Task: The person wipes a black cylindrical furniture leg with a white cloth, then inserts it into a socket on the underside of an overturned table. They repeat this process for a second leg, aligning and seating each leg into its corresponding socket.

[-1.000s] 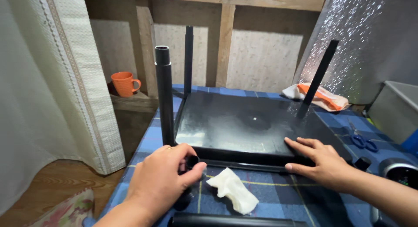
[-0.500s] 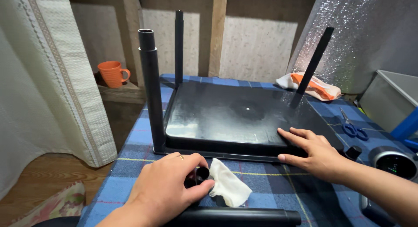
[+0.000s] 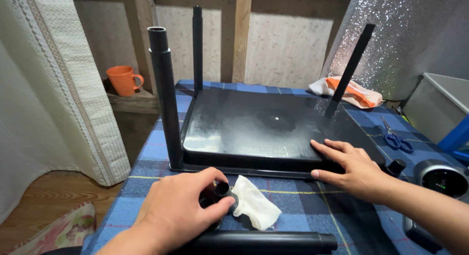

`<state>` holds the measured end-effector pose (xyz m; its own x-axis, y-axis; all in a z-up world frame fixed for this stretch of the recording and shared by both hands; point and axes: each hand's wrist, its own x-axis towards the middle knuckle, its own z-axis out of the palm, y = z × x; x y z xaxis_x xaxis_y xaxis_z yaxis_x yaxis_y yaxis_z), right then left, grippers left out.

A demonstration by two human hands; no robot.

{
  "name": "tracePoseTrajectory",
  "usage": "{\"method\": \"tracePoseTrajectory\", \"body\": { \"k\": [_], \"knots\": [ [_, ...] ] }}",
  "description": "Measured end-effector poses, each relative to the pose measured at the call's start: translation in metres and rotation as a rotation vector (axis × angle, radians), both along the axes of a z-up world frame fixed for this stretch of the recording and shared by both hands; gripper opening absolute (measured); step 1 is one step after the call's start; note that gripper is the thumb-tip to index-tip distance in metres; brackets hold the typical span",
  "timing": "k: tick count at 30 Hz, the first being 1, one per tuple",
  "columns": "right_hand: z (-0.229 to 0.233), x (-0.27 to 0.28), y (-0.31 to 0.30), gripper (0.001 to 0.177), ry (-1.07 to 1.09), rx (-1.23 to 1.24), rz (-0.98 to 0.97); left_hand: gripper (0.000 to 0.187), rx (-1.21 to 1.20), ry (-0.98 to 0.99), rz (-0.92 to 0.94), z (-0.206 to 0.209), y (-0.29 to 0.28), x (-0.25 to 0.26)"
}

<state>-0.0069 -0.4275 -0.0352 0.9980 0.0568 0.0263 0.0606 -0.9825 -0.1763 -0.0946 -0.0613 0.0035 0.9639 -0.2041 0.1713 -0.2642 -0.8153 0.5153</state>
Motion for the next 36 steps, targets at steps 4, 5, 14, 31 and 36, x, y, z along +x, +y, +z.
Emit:
{"method": "tracePoseTrajectory", "body": {
  "k": [4,5,14,31,36],
  "knots": [
    [-0.002,0.0,-0.002,0.083,-0.017,0.02,0.023,0.039,0.035,0.013,-0.055,0.001,0.0,0.001],
    [-0.002,0.0,-0.002,0.083,-0.022,0.024,0.019,0.04,0.042,0.02,-0.043,0.002,0.0,0.001],
    [-0.003,0.0,-0.001,0.083,-0.015,0.003,0.008,0.043,0.038,-0.008,-0.003,0.007,-0.003,-0.004],
    [-0.004,-0.005,0.003,0.084,-0.065,-0.013,-0.003,0.028,-0.287,-0.115,0.127,0.004,0.007,0.015],
    [-0.004,-0.005,0.004,0.084,-0.063,-0.018,-0.022,0.034,-0.283,-0.218,0.294,0.012,0.019,0.031]
  ]
}}
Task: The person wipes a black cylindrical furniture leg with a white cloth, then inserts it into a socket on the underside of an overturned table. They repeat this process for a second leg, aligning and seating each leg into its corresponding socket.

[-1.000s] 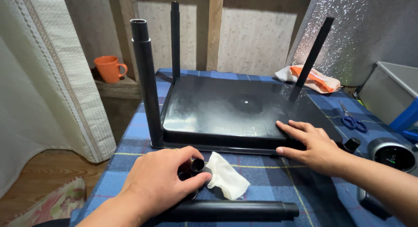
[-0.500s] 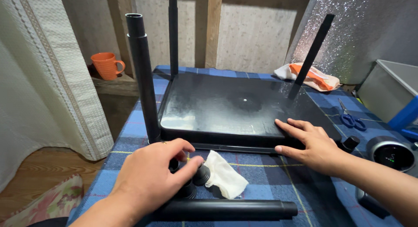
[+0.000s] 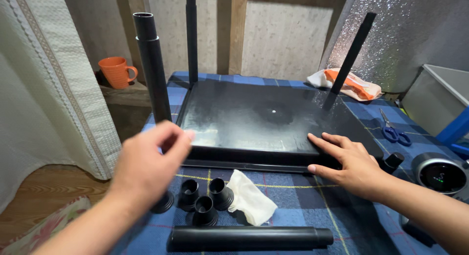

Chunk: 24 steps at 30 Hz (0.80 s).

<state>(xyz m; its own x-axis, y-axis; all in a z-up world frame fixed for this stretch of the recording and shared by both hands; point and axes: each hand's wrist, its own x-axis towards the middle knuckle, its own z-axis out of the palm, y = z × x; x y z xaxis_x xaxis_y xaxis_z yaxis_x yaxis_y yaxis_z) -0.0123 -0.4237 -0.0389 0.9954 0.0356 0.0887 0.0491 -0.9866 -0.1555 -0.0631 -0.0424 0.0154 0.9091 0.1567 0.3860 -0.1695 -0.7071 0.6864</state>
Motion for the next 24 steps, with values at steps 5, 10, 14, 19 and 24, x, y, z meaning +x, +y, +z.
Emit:
{"method": "tracePoseTrajectory", "body": {
  "k": [5,10,14,19,24],
  "knots": [
    [-0.002,0.0,0.0,0.084,-0.027,0.006,0.011,0.031,-0.003,-0.187,-0.014,-0.003,0.005,0.012],
    [-0.003,0.0,-0.001,0.082,-0.042,0.003,0.017,0.034,-0.074,-0.086,0.04,-0.014,0.015,0.023],
    [-0.005,0.0,-0.002,0.076,-0.057,0.021,0.02,0.031,-0.035,-0.046,0.091,-0.02,0.04,0.04],
    [-0.004,0.003,-0.002,0.063,-0.063,0.048,-0.004,0.034,-0.126,-0.091,-0.201,-0.034,0.057,0.06],
    [-0.003,0.005,-0.002,0.055,-0.055,0.065,-0.029,0.033,-0.182,0.196,-0.23,-0.038,0.059,0.067]
  ]
}}
